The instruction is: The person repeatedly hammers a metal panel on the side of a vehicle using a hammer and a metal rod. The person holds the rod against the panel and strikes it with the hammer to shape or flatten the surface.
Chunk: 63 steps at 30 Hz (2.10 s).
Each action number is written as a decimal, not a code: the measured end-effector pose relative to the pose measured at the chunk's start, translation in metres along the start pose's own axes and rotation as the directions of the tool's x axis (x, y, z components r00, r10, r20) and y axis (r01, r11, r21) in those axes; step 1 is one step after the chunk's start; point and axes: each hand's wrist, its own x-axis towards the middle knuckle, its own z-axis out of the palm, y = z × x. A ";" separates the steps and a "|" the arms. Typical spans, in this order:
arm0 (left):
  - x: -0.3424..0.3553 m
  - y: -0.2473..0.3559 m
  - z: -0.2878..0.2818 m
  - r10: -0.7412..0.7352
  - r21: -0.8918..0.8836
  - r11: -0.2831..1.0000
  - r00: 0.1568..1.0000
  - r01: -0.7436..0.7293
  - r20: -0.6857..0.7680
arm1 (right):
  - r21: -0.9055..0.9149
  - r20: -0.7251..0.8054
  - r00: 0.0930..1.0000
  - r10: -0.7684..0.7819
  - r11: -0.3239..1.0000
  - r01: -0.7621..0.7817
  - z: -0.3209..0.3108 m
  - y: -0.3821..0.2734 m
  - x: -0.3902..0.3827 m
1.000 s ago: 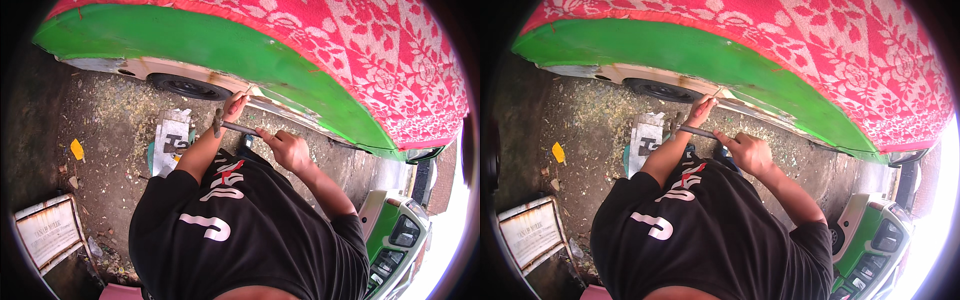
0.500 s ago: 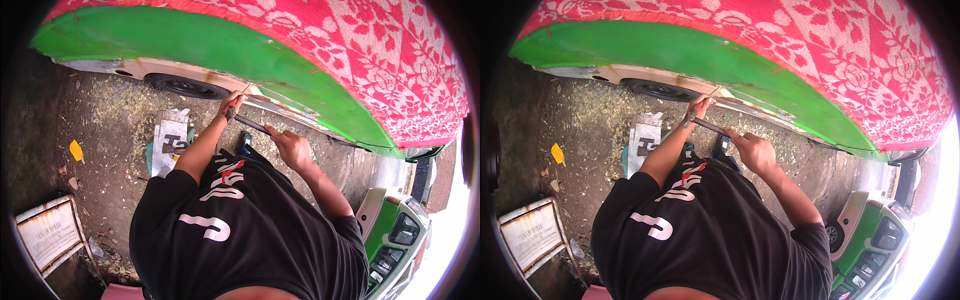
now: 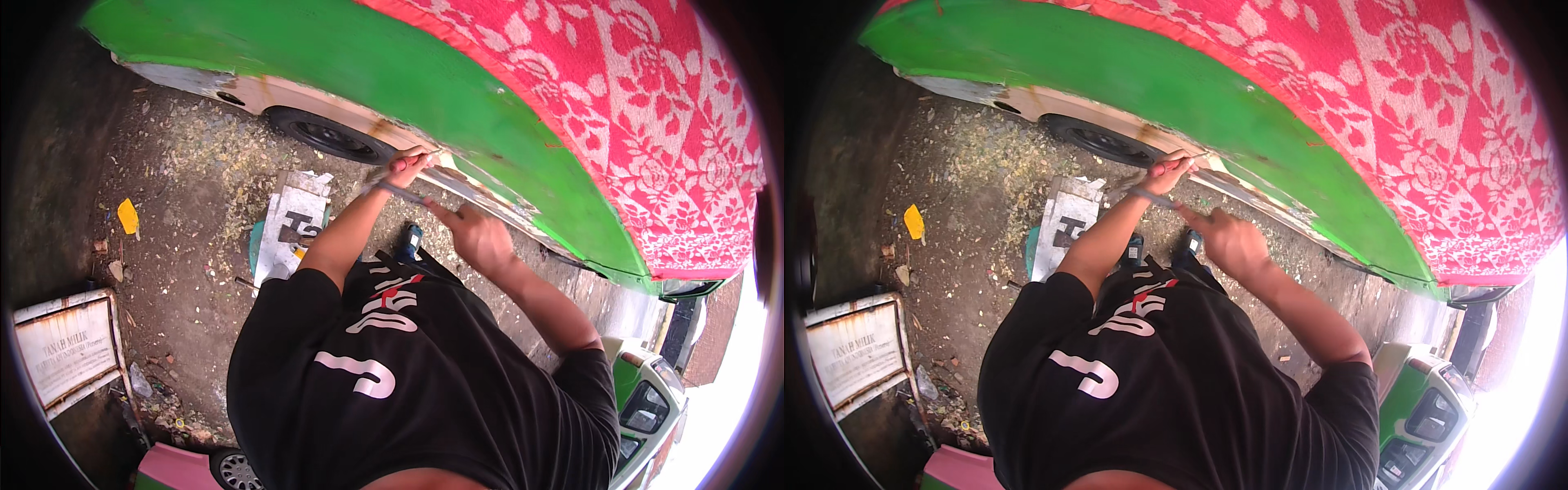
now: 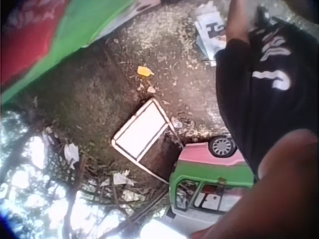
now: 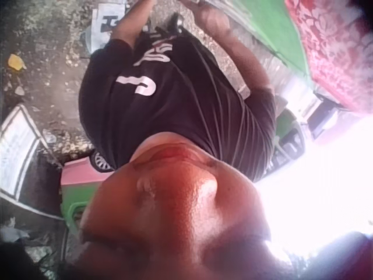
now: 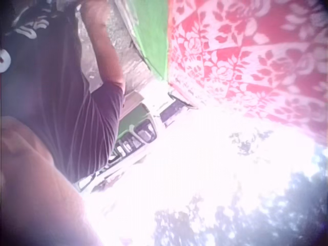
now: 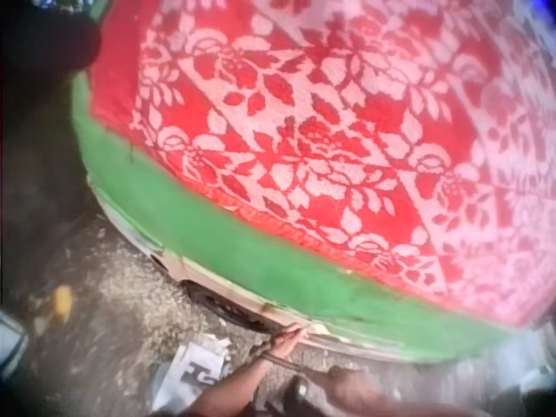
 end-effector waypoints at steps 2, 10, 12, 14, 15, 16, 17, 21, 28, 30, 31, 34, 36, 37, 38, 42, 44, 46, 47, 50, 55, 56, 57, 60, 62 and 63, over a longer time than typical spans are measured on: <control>-0.001 0.005 0.004 -0.057 -0.004 0.998 0.998 0.057 0.007 | -0.079 -0.006 0.999 0.051 0.996 -0.051 0.012 0.015 0.001; 0.009 0.002 -0.002 -0.003 0.025 1.000 1.000 0.003 0.007 | -0.087 -0.041 0.996 0.077 0.993 -0.080 0.004 0.009 0.011; 0.008 0.003 -0.001 -0.022 0.073 0.997 1.000 0.021 0.015 | -0.074 -0.021 1.000 0.013 0.997 -0.014 -0.003 -0.001 0.003; 0.011 0.007 -0.004 -0.036 0.057 0.998 0.999 0.036 0.002 | -0.056 -0.034 0.998 -0.059 0.997 0.057 -0.009 -0.006 0.002; 0.011 0.011 0.000 -0.060 0.036 0.998 0.998 0.060 0.002 | -0.081 -0.010 0.999 0.033 0.996 -0.034 -0.003 0.001 0.003; 0.012 0.010 0.000 -0.080 0.016 0.997 0.997 0.080 0.000 | -0.112 0.010 0.992 0.122 0.986 -0.121 0.004 0.011 0.006; 0.012 0.009 0.002 -0.111 0.020 0.994 0.994 0.111 0.006 | -0.103 -0.029 0.995 0.099 0.989 -0.102 0.009 0.015 0.003; 0.012 0.003 -0.004 -0.031 0.019 0.999 0.999 0.031 0.015 | -0.045 -0.010 0.999 0.037 0.998 -0.038 -0.008 0.000 0.001; 0.002 -0.010 0.005 -0.122 -0.001 0.993 0.992 0.122 -0.008 | 0.007 -0.036 0.998 0.044 0.999 -0.043 -0.022 -0.002 -0.009; -0.007 -0.004 0.004 -0.067 0.036 0.997 0.998 0.067 0.001 | 0.032 -0.007 1.000 0.023 0.999 -0.023 -0.031 -0.009 -0.012; -0.009 -0.003 0.003 -0.048 0.027 0.998 0.999 0.049 -0.021 | 0.040 0.002 0.998 0.058 0.998 -0.058 -0.029 -0.007 -0.014; -0.015 0.005 0.003 -0.011 0.051 0.999 0.999 0.013 -0.051 | 0.073 0.032 0.985 0.168 0.983 -0.170 -0.017 0.005 -0.026; -0.017 0.009 0.000 -0.002 0.129 0.992 1.000 0.005 -0.026 | 0.097 0.051 0.968 0.245 0.964 -0.249 -0.011 0.009 -0.032; -0.018 0.009 -0.001 0.001 0.145 0.989 1.000 0.001 -0.010 | 0.128 0.058 0.959 0.277 0.951 -0.282 -0.010 0.009 -0.034; -0.017 0.009 0.001 0.017 0.129 0.992 1.000 -0.015 -0.014 | 0.139 0.039 0.961 0.275 0.951 -0.278 -0.007 0.011 -0.036; -0.016 0.004 0.008 0.053 0.052 0.997 0.998 -0.051 -0.036 | 0.175 0.003 0.952 0.307 0.937 -0.303 0.003 0.015 -0.044; -0.016 -0.001 0.008 0.051 0.060 0.997 0.998 -0.048 -0.046 | 0.198 -0.008 0.947 0.320 0.929 -0.312 0.005 0.015 -0.045; -0.016 -0.003 0.008 0.082 0.077 0.994 0.996 -0.079 -0.039 | 0.226 -0.034 0.947 0.318 0.926 -0.303 0.007 0.015 -0.048; -0.016 -0.004 0.007 0.098 0.085 0.992 0.995 -0.094 -0.036 | 0.227 -0.035 0.945 0.324 0.924 -0.308 0.008 0.015 -0.048; -0.015 -0.007 0.003 0.097 0.111 0.989 0.995 -0.094 -0.017 | 0.242 -0.040 0.941 0.336 0.917 -0.317 0.010 0.013 -0.047; -0.018 -0.009 0.010 0.078 0.046 0.996 0.996 -0.076 -0.039 | 0.266 -0.058 0.939 0.338 0.912 -0.312 0.013 0.012 -0.047; -0.018 -0.010 0.011 0.063 0.037 0.997 0.997 -0.062 -0.045 | 0.269 -0.059 0.939 0.338 0.911 -0.311 0.013 0.011 -0.047; -0.018 -0.010 0.011 0.071 0.047 0.997 0.996 -0.069 -0.048 | 0.273 -0.060 0.938 0.340 0.910 -0.312 0.013 0.011 -0.047; -0.019 -0.009 0.012 0.092 0.081 0.993 0.994 -0.087 -0.057 | 0.288 -0.029 0.925 0.380 0.889 -0.356 0.009 0.007 -0.047; -0.020 -0.007 0.012 0.103 0.106 0.990 0.993 -0.097 -0.059 | 0.290 -0.015 0.919 0.394 0.881 -0.373 0.009 0.007 -0.048; -0.020 -0.007 0.013 0.105 0.107 0.990 0.992 -0.097 -0.065 | 0.285 -0.017 0.922 0.388 0.885 -0.367 0.010 0.008 -0.049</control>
